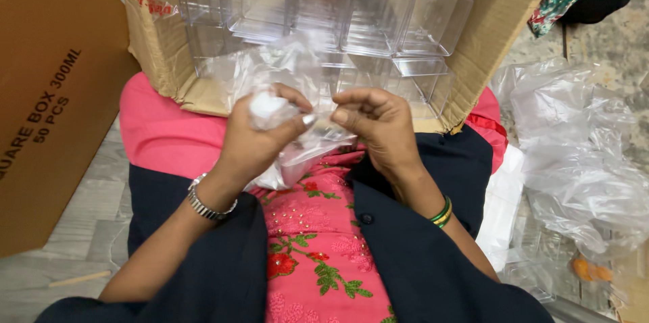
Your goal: The person sits on the floor and packs small clear plastic boxes into clear plastic bags, twisting the bags closed, and places the bagged boxes into a large cardboard box. They repeat this bagging cycle for multiple boxes throughout the episode.
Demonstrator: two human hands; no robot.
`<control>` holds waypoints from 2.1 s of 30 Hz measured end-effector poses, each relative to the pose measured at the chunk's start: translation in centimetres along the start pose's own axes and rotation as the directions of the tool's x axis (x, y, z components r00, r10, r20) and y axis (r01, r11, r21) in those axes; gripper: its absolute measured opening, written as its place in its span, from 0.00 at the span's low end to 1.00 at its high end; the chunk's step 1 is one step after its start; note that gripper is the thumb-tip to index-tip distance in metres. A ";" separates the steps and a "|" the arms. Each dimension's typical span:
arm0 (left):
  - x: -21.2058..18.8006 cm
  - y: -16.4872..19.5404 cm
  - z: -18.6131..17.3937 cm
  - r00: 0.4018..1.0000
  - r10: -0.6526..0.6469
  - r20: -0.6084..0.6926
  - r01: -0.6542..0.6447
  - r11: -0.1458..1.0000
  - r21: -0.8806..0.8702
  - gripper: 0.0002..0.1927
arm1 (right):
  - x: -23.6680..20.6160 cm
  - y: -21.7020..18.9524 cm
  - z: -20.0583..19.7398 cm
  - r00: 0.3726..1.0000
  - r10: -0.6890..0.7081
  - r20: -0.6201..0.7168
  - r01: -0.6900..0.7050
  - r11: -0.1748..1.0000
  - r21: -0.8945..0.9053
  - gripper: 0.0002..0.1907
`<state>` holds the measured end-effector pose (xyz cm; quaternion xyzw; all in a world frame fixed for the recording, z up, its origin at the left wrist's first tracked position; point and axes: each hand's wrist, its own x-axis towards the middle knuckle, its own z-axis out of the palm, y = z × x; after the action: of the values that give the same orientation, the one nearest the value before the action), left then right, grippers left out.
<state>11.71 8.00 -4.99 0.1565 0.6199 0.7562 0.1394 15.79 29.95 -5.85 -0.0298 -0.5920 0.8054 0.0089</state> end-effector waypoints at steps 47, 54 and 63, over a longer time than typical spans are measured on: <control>8.0 -8.2 -2.6 0.960 0.153 -0.234 -0.012 0.859 0.512 0.07 | 7.5 5.4 -3.3 0.851 -0.470 -0.234 0.327 0.823 -0.465 0.13; 7.7 -8.7 -1.8 0.886 -0.366 -0.284 0.288 0.915 -0.283 0.10 | 6.4 8.6 -5.0 0.954 -0.220 -0.205 0.182 0.965 -0.188 0.20; 2.6 0.9 2.1 0.996 0.060 -0.065 -0.047 0.982 0.184 0.10 | 3.2 8.8 -6.3 0.986 -0.017 0.164 -0.036 0.950 0.311 0.22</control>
<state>10.24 10.79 -3.60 0.1588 0.6867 0.7046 0.0822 13.14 33.49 -16.25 0.0360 -0.4554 0.8887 -0.0394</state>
